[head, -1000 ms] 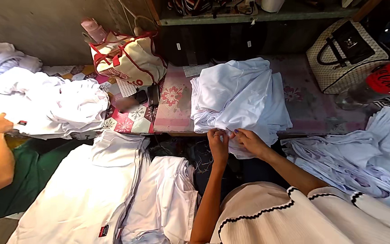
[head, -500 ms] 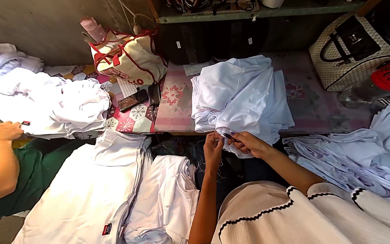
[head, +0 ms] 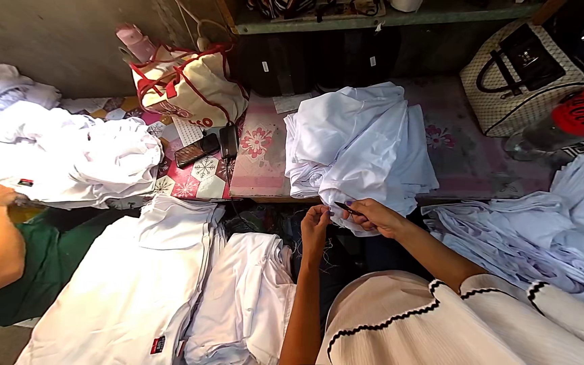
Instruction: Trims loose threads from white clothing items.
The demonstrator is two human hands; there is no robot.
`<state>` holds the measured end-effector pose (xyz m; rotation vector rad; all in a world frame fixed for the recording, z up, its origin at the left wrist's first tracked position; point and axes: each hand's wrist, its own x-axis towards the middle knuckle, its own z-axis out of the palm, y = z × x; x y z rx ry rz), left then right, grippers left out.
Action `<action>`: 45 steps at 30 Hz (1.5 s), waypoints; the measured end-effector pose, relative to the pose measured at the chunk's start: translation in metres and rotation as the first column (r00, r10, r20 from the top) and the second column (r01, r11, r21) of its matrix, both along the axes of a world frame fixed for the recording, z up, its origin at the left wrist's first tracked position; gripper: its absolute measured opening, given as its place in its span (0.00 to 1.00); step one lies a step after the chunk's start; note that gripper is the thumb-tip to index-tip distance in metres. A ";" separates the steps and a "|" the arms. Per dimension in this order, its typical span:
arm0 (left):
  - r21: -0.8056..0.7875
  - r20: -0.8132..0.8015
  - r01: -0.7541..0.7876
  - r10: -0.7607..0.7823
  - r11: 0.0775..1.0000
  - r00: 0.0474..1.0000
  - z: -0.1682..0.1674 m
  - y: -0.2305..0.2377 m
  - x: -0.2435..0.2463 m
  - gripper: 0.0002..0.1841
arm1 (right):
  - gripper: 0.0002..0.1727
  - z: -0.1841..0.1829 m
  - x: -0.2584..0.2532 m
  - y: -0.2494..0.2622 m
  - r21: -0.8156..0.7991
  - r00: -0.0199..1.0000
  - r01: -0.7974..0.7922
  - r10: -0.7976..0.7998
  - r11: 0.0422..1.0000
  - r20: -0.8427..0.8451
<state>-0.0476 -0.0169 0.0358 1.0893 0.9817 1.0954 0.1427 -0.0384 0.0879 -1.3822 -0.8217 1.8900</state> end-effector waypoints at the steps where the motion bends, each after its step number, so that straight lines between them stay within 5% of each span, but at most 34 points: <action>1: -0.062 0.073 0.003 0.002 0.998 0.997 0.002 -0.001 0.000 0.06 | 0.20 0.005 -0.001 0.000 0.030 0.999 -0.012 0.011 0.999 0.037; 3: -0.188 0.244 0.023 0.024 0.982 0.969 0.007 0.000 -0.001 0.07 | 0.22 0.022 0.000 -0.003 0.151 0.960 -0.102 0.058 0.983 0.274; 6: -0.407 0.410 0.123 0.061 0.905 0.910 0.017 0.003 0.004 0.15 | 0.26 0.055 -0.002 -0.009 0.292 0.641 -0.364 0.011 0.884 0.767; 10: -0.419 0.414 0.056 0.136 0.906 0.900 0.024 0.009 0.030 0.05 | 0.24 0.042 -0.026 0.009 0.508 0.338 -0.431 -0.388 0.746 0.857; 13: -0.050 0.134 -0.174 0.179 0.984 0.975 0.022 0.010 0.037 0.01 | 0.09 0.016 -0.016 0.031 0.704 0.305 -0.458 -0.648 0.542 0.698; 15: 0.431 -0.165 -0.232 0.329 0.872 0.930 0.013 0.008 0.030 0.03 | 0.06 0.022 0.005 0.027 0.825 0.347 -0.460 -0.789 0.328 0.507; 17: 0.700 -0.313 -0.122 0.456 0.704 0.833 0.007 0.001 0.023 0.04 | 0.03 0.020 0.031 0.014 0.839 0.339 -0.513 -0.856 0.180 0.390; 19: 0.761 -0.370 -0.030 0.471 0.649 0.801 -0.001 -0.007 0.024 0.04 | 0.05 0.002 0.053 -0.004 0.757 0.257 -0.589 -0.822 0.285 0.509; 20: 0.758 -0.391 -0.005 0.461 0.652 0.796 -0.006 -0.010 0.026 0.05 | 0.07 -0.008 0.062 -0.013 0.673 0.205 -0.582 -0.718 0.457 0.665; 22: 0.726 -0.430 0.022 0.429 0.688 0.794 -0.012 -0.015 0.028 0.05 | 0.16 -0.009 0.072 -0.026 0.429 0.283 -0.427 -0.332 0.796 0.900; 23: 0.707 -0.441 0.025 0.413 0.707 0.797 -0.012 -0.018 0.029 0.06 | 0.21 -0.002 0.075 -0.031 0.364 0.373 -0.347 -0.229 0.864 0.899; 27: 0.625 -0.431 0.005 0.340 0.781 0.836 -0.003 -0.027 0.029 0.07 | 0.21 0.039 0.054 -0.048 0.358 0.792 -0.093 -0.149 0.929 0.592; 30: 0.635 -0.394 -0.008 0.333 0.772 0.857 0.001 -0.029 0.032 0.06 | 0.23 0.038 0.033 -0.043 0.116 0.975 -0.022 -0.004 0.993 0.222; 33: 0.636 -0.362 -0.007 0.307 0.771 0.880 0.000 -0.032 0.033 0.05 | 0.23 0.020 0.022 -0.030 -0.027 0.993 -0.096 0.097 0.995 0.066; 38: 0.619 -0.360 -0.011 0.296 0.785 0.885 0.000 -0.031 0.032 0.06 | 0.23 0.015 0.018 -0.016 -0.045 0.994 -0.084 0.081 0.995 -0.077; 45: 0.607 -0.347 -0.015 0.282 0.794 0.894 -0.006 -0.031 0.033 0.05 | 0.20 0.003 0.012 -0.013 -0.046 0.999 0.019 -0.021 0.999 -0.047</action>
